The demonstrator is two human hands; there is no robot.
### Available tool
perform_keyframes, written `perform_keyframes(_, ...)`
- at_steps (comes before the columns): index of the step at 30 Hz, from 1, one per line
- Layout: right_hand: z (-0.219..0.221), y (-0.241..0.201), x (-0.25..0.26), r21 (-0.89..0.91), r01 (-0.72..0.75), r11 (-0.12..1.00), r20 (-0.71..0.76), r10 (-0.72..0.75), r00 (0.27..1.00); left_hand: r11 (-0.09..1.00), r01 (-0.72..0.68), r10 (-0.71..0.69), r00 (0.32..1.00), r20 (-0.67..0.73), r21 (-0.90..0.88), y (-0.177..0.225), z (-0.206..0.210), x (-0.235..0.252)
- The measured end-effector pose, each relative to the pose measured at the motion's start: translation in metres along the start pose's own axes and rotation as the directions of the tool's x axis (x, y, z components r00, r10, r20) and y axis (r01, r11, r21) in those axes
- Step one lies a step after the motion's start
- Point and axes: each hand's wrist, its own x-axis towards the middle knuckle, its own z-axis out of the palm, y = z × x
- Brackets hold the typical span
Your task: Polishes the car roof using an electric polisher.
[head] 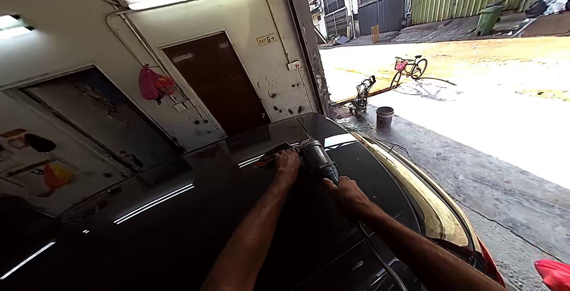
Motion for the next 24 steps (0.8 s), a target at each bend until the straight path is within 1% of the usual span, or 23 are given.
perform_keyframes(3,-0.009,0.007,0.0,0.033,-0.01,0.999,-0.01,0.01,1.0,0.996,-0.08,0.08,0.997,0.009,-0.027,0.006,-0.007,0.005)
perform_keyframes(6,-0.011,0.008,0.001,0.032,-0.011,0.999,-0.002,0.011,1.0,0.992,-0.11,0.111,0.994,0.013,-0.066,0.003,-0.001,0.012)
perform_keyframes(9,-0.008,0.006,0.001,-0.001,0.018,1.0,0.016,-0.018,1.0,0.99,-0.104,0.105,0.994,0.003,-0.094,-0.011,0.01,0.014)
perform_keyframes(11,0.002,0.002,0.001,-0.025,0.048,0.999,0.034,-0.047,0.998,0.99,-0.096,0.097,0.995,0.003,-0.103,-0.03,0.021,0.009)
perform_keyframes(14,0.02,-0.011,-0.003,-0.068,0.096,0.993,0.078,-0.091,0.993,0.993,-0.057,0.059,0.998,0.009,-0.106,-0.064,0.033,-0.005)
perform_keyframes(19,0.047,-0.029,-0.011,-0.114,0.164,0.98,0.179,-0.142,0.974,0.994,0.08,-0.072,0.992,0.099,-0.077,-0.114,0.045,-0.041)
perform_keyframes(21,0.056,-0.031,-0.013,-0.122,0.189,0.974,0.218,-0.159,0.963,0.991,0.114,-0.105,0.987,0.122,-0.066,-0.128,0.047,-0.058)
perform_keyframes(24,0.064,-0.027,-0.016,-0.124,0.214,0.969,0.246,-0.179,0.953,0.99,0.136,-0.129,0.981,0.148,-0.04,-0.137,0.046,-0.075)
